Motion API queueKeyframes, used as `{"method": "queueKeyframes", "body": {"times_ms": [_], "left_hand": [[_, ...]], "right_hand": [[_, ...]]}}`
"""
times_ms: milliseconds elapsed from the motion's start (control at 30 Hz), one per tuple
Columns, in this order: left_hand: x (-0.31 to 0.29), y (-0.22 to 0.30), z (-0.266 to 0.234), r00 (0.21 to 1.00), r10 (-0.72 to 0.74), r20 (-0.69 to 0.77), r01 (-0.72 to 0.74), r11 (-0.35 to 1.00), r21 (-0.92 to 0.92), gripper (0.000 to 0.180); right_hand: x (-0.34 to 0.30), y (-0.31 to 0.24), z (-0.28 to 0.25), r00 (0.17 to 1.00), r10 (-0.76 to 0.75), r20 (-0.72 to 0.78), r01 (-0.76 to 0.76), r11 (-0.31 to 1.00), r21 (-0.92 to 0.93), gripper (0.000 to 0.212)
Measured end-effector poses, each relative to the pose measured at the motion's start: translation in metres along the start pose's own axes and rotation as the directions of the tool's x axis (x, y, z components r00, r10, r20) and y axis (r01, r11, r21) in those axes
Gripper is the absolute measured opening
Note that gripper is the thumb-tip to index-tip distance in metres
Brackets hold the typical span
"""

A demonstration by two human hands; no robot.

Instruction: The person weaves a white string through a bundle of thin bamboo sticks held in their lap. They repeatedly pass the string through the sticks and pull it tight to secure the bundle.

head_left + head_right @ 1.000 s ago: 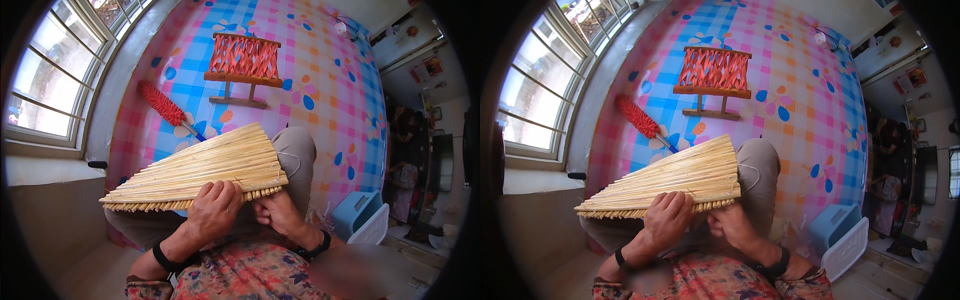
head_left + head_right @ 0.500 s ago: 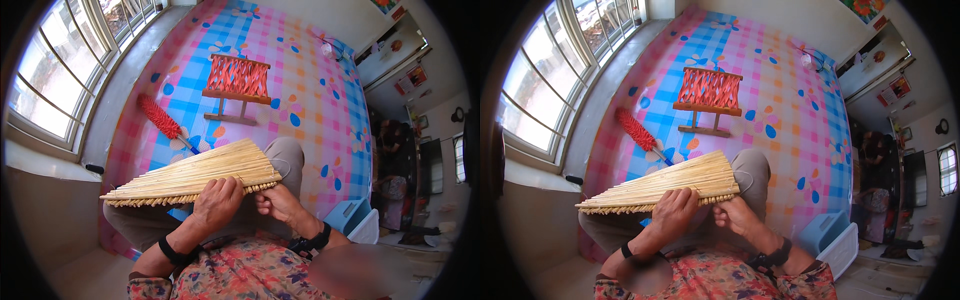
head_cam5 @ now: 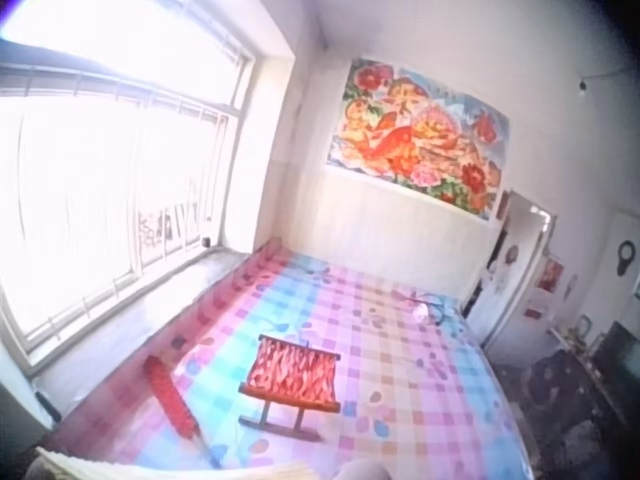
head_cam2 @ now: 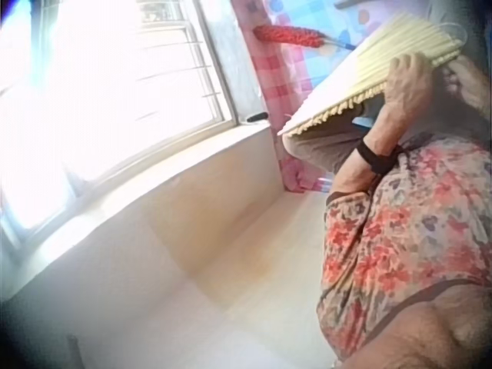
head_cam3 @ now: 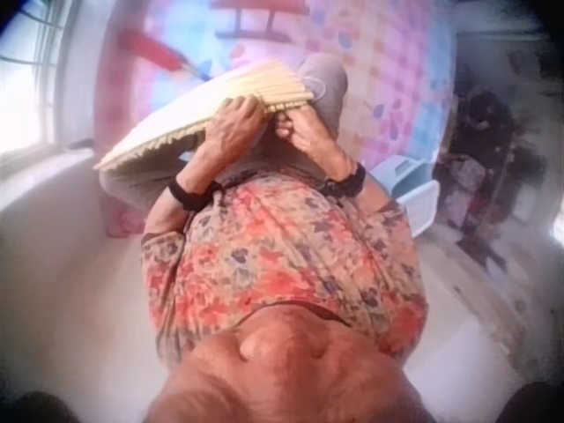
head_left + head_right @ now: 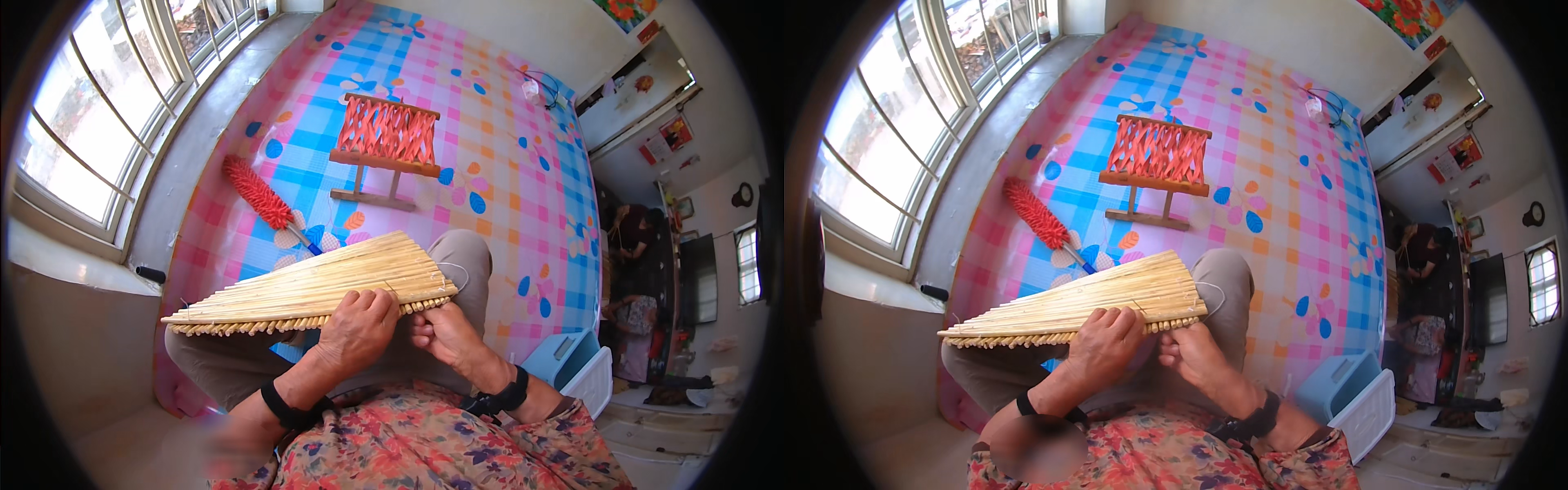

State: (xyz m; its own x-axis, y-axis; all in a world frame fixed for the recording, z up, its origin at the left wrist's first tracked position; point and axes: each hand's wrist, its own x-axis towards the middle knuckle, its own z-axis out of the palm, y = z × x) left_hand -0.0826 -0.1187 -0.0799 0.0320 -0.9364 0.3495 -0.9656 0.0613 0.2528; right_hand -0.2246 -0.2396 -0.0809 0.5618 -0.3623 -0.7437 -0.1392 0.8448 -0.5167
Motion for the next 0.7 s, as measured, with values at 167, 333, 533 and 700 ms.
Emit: {"method": "queueKeyframes", "body": {"times_ms": [167, 333, 533, 700], "left_hand": [[0.001, 0.0, -0.002, 1.0, -0.007, -0.006, 0.007, 1.0, -0.003, 0.025], [-0.003, 0.0, -0.004, 0.998, -0.024, -0.063, 0.023, 1.0, -0.016, 0.025], [-0.016, -0.005, -0.015, 0.99, 0.002, -0.144, -0.003, 1.0, -0.007, 0.022], [-0.036, -0.024, -0.036, 0.997, 0.056, -0.059, -0.059, 0.997, -0.045, 0.031]], "right_hand": [[0.006, -0.003, -0.014, 0.992, 0.012, 0.127, -0.009, 1.0, -0.028, 0.009], [-0.014, -0.028, -0.041, 0.941, -0.207, 0.269, 0.34, 0.562, -0.755, 0.018], [-0.073, -0.099, -0.007, 0.696, -0.464, 0.548, 0.563, -0.12, -0.817, 0.015], [-0.018, -0.077, 0.031, 0.718, -0.181, 0.673, 0.671, -0.082, -0.737, 0.018]]}}
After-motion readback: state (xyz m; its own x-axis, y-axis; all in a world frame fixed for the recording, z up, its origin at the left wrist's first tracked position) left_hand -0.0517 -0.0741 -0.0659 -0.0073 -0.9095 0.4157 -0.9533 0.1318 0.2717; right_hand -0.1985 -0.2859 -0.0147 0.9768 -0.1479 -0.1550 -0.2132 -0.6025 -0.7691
